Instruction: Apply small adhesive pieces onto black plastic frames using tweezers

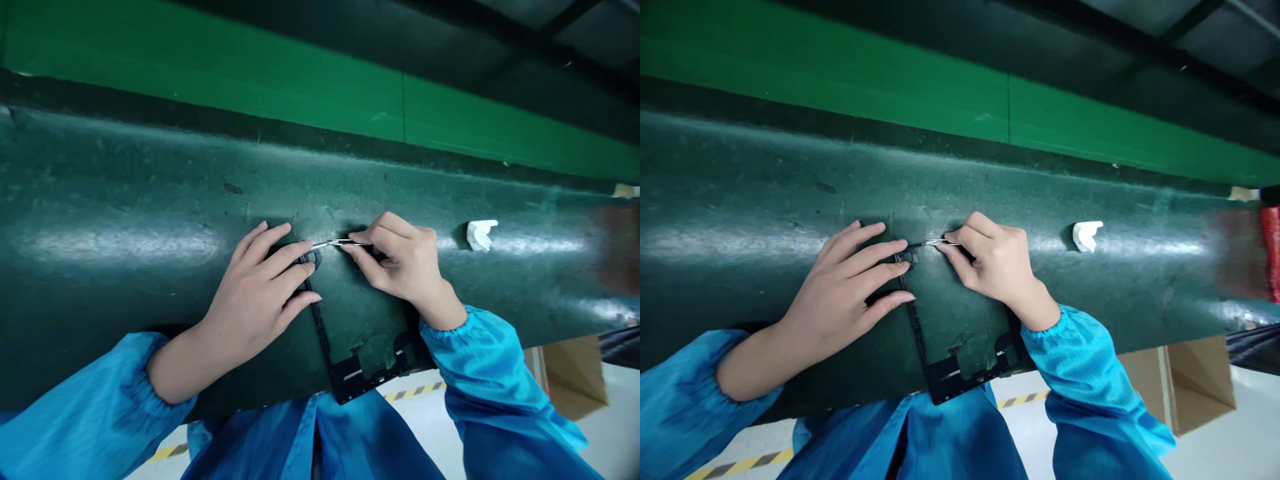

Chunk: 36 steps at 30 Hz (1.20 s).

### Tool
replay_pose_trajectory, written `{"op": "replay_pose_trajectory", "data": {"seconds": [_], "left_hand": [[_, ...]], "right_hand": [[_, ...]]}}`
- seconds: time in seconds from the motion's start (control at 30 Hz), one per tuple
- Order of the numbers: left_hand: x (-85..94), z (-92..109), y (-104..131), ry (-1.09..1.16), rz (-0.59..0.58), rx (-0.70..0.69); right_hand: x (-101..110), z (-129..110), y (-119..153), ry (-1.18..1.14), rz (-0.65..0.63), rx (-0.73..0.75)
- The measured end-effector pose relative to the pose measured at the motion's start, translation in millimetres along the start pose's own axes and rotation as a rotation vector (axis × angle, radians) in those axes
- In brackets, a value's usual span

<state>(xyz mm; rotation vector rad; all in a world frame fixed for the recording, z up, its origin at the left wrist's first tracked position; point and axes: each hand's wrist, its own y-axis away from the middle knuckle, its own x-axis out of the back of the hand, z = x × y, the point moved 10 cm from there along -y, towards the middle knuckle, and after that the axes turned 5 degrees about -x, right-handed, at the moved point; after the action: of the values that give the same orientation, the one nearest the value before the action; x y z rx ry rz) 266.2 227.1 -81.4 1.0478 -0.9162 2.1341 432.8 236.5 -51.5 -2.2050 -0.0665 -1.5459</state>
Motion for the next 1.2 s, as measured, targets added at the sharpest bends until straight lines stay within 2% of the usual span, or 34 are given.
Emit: {"op": "replay_pose_trajectory", "data": {"seconds": [0.57,0.93,1.2], "left_hand": [[-0.2,0,0,0.000,0.003,0.004],[0.0,0,1,-0.020,0.015,-0.004],[-1.5,-1,1,-0.003,-0.011,0.005]], "right_hand": [[-3,-5,3,-0.003,-0.017,0.042],[-3,-22,6,0.211,0.017,0.061],[-6,-12,7,0.055,-0.005,-0.050]]}}
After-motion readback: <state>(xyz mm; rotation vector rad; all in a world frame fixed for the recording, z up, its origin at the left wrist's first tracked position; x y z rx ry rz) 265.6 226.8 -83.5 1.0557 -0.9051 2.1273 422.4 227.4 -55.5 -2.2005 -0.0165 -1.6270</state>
